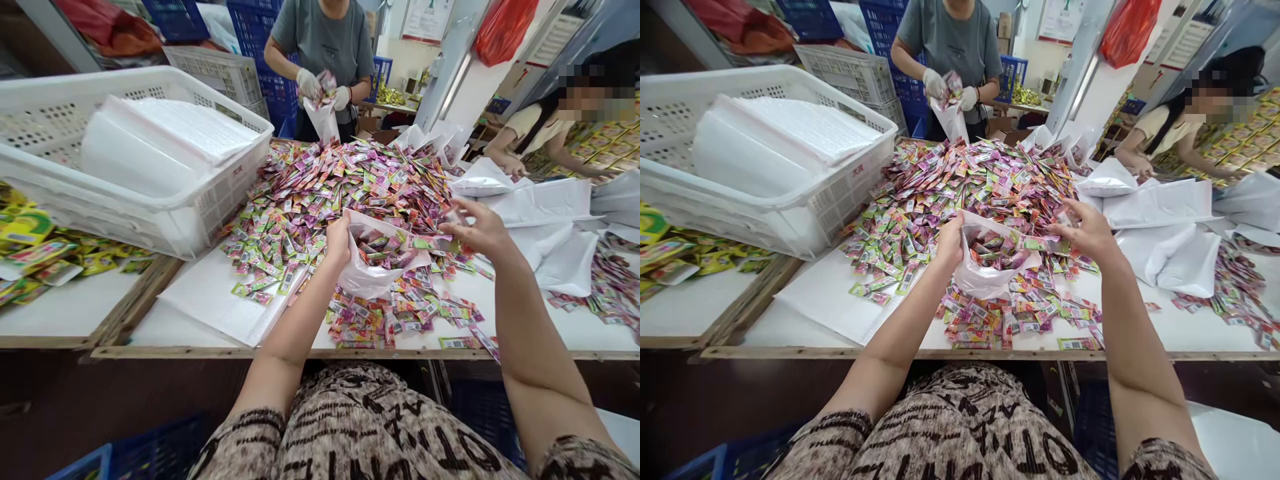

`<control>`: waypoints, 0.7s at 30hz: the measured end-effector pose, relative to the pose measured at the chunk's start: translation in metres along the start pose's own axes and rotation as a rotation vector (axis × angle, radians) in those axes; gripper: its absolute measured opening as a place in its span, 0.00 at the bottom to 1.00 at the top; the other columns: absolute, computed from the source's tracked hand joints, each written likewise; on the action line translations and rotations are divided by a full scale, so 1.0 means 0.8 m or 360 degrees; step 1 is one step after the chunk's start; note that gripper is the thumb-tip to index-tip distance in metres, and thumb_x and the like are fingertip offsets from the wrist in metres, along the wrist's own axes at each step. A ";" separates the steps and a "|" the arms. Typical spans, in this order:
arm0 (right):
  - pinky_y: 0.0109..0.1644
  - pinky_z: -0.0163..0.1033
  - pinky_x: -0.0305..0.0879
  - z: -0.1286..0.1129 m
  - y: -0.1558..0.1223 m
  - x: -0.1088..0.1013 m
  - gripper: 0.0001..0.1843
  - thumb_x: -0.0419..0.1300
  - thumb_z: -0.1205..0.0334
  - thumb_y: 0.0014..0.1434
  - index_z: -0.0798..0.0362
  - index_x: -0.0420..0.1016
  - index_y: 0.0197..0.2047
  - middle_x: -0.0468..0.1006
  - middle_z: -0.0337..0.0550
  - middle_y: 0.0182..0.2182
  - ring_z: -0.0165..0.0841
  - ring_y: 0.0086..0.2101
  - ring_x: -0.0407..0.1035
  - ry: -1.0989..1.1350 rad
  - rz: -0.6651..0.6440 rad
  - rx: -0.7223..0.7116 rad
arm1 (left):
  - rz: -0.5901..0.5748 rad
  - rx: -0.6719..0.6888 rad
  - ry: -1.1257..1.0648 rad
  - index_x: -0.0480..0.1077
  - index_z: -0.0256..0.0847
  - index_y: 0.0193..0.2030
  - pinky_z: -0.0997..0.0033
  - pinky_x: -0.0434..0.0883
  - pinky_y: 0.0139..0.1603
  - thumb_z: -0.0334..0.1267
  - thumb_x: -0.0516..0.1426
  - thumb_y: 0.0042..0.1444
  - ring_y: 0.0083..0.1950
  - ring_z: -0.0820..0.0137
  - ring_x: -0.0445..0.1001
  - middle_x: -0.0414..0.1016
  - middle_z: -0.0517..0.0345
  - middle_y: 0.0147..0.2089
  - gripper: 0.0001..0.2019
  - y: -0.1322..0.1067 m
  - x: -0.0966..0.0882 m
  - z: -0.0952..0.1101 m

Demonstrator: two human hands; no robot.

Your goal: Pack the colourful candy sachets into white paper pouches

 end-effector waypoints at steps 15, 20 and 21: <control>0.43 0.45 0.73 -0.046 -0.045 0.055 0.10 0.63 0.54 0.64 0.47 0.86 0.40 0.82 0.45 0.34 0.40 0.36 0.74 0.0220 0.0189 -0.0406 | 0.0053 0.0087 0.0062 0.70 0.38 0.25 0.73 0.68 0.34 0.56 0.70 0.50 0.27 0.75 0.67 0.71 0.62 0.24 0.23 0.008 -0.009 -0.001; 0.51 0.55 0.70 0.016 -0.081 -0.061 0.20 0.63 0.50 0.62 0.54 0.84 0.49 0.82 0.57 0.43 0.49 0.42 0.75 -0.0381 0.1024 0.0043 | 0.0114 0.0046 0.0032 0.71 0.38 0.26 0.71 0.70 0.36 0.54 0.70 0.52 0.27 0.74 0.68 0.71 0.63 0.25 0.21 0.019 -0.018 0.001; 0.52 0.55 0.70 0.007 -0.089 -0.054 0.19 0.61 0.50 0.63 0.54 0.83 0.49 0.82 0.57 0.43 0.48 0.42 0.75 -0.0393 0.1000 0.0033 | 0.0114 0.0051 0.0046 0.71 0.38 0.26 0.72 0.69 0.35 0.53 0.69 0.52 0.27 0.74 0.68 0.71 0.63 0.25 0.21 0.020 -0.015 -0.001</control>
Point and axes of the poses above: each hand's wrist, its own y-axis towards the middle knuckle, its own x-axis out of the palm, z = x × y, the point moved 9 cm from there along y, towards the middle knuckle
